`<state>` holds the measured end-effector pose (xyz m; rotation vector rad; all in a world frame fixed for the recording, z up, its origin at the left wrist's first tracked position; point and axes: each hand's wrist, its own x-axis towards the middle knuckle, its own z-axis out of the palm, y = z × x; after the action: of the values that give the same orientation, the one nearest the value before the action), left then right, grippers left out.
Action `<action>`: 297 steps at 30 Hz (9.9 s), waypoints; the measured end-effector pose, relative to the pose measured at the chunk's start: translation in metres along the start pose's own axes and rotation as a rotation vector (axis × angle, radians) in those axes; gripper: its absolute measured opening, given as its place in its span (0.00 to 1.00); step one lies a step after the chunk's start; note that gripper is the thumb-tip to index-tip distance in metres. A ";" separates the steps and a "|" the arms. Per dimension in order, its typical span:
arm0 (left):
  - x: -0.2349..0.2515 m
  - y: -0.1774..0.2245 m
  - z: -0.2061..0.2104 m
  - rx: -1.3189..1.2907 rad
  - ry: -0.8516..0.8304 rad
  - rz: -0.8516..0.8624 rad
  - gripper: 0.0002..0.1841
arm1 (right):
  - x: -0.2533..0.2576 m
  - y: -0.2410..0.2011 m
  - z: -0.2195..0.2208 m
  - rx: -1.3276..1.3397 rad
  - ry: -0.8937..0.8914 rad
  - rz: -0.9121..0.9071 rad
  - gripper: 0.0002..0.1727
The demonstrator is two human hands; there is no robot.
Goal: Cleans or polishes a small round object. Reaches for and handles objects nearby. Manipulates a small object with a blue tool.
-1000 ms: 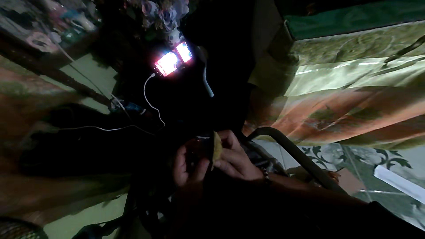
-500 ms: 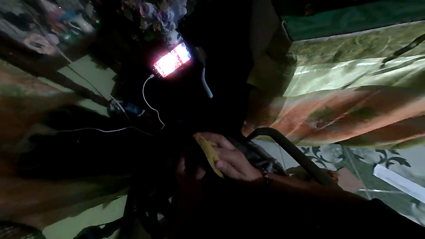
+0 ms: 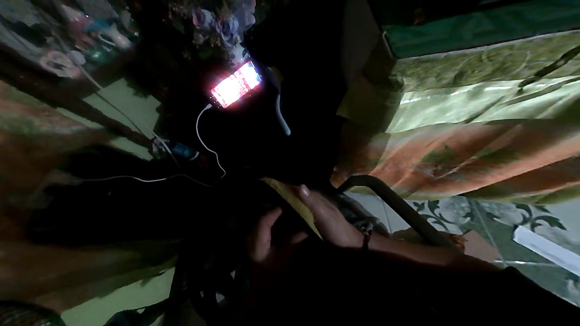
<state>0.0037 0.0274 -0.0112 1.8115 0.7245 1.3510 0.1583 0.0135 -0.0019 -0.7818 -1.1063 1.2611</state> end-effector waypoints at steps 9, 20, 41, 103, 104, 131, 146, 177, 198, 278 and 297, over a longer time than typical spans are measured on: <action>0.006 -0.012 0.001 0.224 0.182 0.250 0.27 | -0.007 0.007 0.006 0.621 0.124 0.268 0.29; 0.014 -0.023 -0.010 0.471 0.122 0.388 0.21 | -0.016 0.009 0.006 0.759 -0.116 0.341 0.23; 0.013 -0.024 -0.016 0.322 0.042 0.434 0.23 | -0.017 0.038 -0.012 0.411 -0.179 0.230 0.13; 0.006 0.004 0.004 -0.099 0.035 -0.103 0.20 | 0.013 0.000 -0.005 -0.569 -0.115 -0.483 0.34; 0.006 0.002 0.003 -0.054 0.031 -0.083 0.17 | 0.014 -0.002 -0.005 -0.594 -0.124 -0.438 0.33; 0.045 -0.050 0.032 0.436 0.077 0.472 0.20 | -0.004 0.000 -0.036 0.327 0.212 0.371 0.23; 0.314 -0.089 0.146 0.302 -0.275 -0.070 0.29 | -0.006 0.053 -0.121 0.307 0.424 0.482 0.21; 0.360 -0.029 0.199 0.363 -0.165 0.377 0.30 | 0.003 0.069 -0.139 0.446 0.378 0.471 0.21; 0.506 0.067 0.349 0.203 -0.501 0.178 0.46 | 0.005 0.067 -0.140 0.462 0.425 0.439 0.21; 0.003 -0.023 -0.010 -0.414 0.024 -0.449 0.26 | -0.008 0.039 -0.021 -0.510 -0.255 -0.313 0.10; 0.011 -0.029 -0.017 -0.388 0.058 -0.346 0.29 | 0.002 0.026 -0.019 -0.770 -0.219 -0.434 0.09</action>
<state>-0.0097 0.0567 -0.0262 1.2810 0.7106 1.2161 0.1674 0.0226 -0.0318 -0.9010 -1.8690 0.5391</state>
